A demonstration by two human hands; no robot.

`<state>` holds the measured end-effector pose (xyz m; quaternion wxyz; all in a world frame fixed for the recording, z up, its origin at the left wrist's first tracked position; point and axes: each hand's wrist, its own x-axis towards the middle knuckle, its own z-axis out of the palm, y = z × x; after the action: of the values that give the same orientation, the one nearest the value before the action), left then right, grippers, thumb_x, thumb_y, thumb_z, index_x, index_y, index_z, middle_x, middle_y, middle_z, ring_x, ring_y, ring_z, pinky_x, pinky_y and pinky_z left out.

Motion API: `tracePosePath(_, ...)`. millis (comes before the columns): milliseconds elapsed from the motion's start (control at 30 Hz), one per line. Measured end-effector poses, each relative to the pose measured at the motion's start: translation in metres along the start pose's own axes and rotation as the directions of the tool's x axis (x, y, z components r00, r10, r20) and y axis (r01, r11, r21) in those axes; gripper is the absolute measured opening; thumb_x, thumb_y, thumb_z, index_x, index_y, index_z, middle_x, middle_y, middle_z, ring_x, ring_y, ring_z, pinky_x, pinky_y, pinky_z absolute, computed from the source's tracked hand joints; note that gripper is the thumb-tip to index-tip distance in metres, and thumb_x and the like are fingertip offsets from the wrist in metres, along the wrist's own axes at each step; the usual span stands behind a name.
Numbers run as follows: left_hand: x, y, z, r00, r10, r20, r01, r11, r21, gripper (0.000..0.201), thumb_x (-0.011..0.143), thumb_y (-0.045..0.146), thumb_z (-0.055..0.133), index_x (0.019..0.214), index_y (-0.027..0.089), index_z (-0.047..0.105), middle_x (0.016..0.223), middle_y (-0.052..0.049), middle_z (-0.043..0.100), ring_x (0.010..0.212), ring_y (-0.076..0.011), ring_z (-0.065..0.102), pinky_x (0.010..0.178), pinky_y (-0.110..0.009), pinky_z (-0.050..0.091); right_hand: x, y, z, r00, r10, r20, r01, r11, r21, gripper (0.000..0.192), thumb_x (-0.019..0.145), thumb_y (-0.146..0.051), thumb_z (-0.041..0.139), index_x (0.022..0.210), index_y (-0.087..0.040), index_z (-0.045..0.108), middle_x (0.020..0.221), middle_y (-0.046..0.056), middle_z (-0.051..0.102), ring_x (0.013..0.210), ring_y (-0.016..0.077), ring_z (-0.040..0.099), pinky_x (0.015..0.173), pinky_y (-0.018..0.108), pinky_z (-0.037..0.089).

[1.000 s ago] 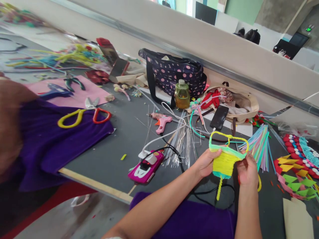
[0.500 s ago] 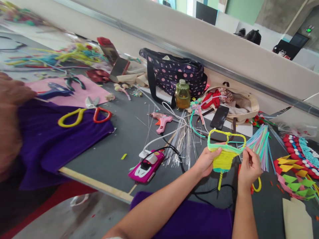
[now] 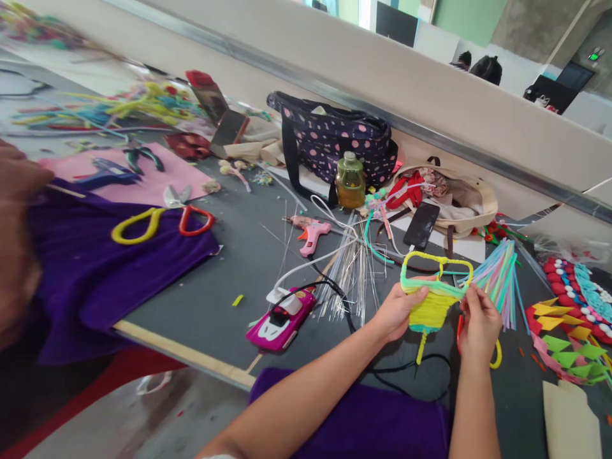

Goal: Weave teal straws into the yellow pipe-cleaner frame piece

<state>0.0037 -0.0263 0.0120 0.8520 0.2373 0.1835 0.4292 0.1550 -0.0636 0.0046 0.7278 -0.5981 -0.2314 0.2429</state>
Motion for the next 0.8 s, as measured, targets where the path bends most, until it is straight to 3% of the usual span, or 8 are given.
tracePosePath(200,0.000,0.000,0.000,0.999,-0.041,0.004,0.041,0.999,0.010,0.045,0.068,0.028,0.079,0.109,0.011,0.068,0.098,-0.016,0.073,0.090,-0.0301,0.069,0.087,-0.046,0.049,0.002,-0.006,-0.003,0.989,0.137,0.051,-0.142,0.982,0.122,0.029,0.060,-0.035,0.082,0.079,-0.017,0.068,0.065,-0.004,0.062,0.052,0.0067,0.052,0.050,0.019,0.044)
tracePosePath(433,0.002,0.000,-0.004,0.997,-0.070,0.015,0.071,0.997,-0.016,0.045,0.069,0.027,0.079,0.109,0.010,0.067,0.100,-0.017,0.072,0.092,-0.0306,0.068,0.089,-0.046,0.048,-0.001,-0.009,-0.001,1.000,0.012,-0.005,-0.011,0.999,0.048,0.029,0.062,-0.034,0.081,0.080,-0.016,0.068,0.073,0.000,0.066,0.057,0.0090,0.057,0.051,0.020,0.045)
tracePosePath(667,0.006,0.000,-0.010,0.990,-0.133,0.036,0.135,0.989,-0.060,0.045,0.069,0.025,0.079,0.108,0.008,0.066,0.102,-0.018,0.071,0.094,-0.0305,0.068,0.090,-0.043,0.048,-0.002,-0.013,-0.001,0.990,-0.139,0.025,0.141,0.987,-0.077,0.042,0.066,-0.035,0.077,0.102,-0.017,0.067,0.078,0.001,0.066,0.069,0.0130,0.060,0.063,0.024,0.047)
tracePosePath(800,0.009,-0.002,-0.016,0.981,-0.186,0.056,0.191,0.977,-0.095,0.041,0.071,0.023,0.076,0.108,0.009,0.065,0.101,-0.017,0.072,0.091,-0.0292,0.069,0.086,-0.041,0.050,0.000,-0.014,-0.004,0.990,-0.072,0.119,0.068,0.997,0.032,0.047,0.067,-0.033,0.077,0.110,-0.020,0.062,0.076,-0.003,0.061,0.069,0.0110,0.058,0.065,0.023,0.045)
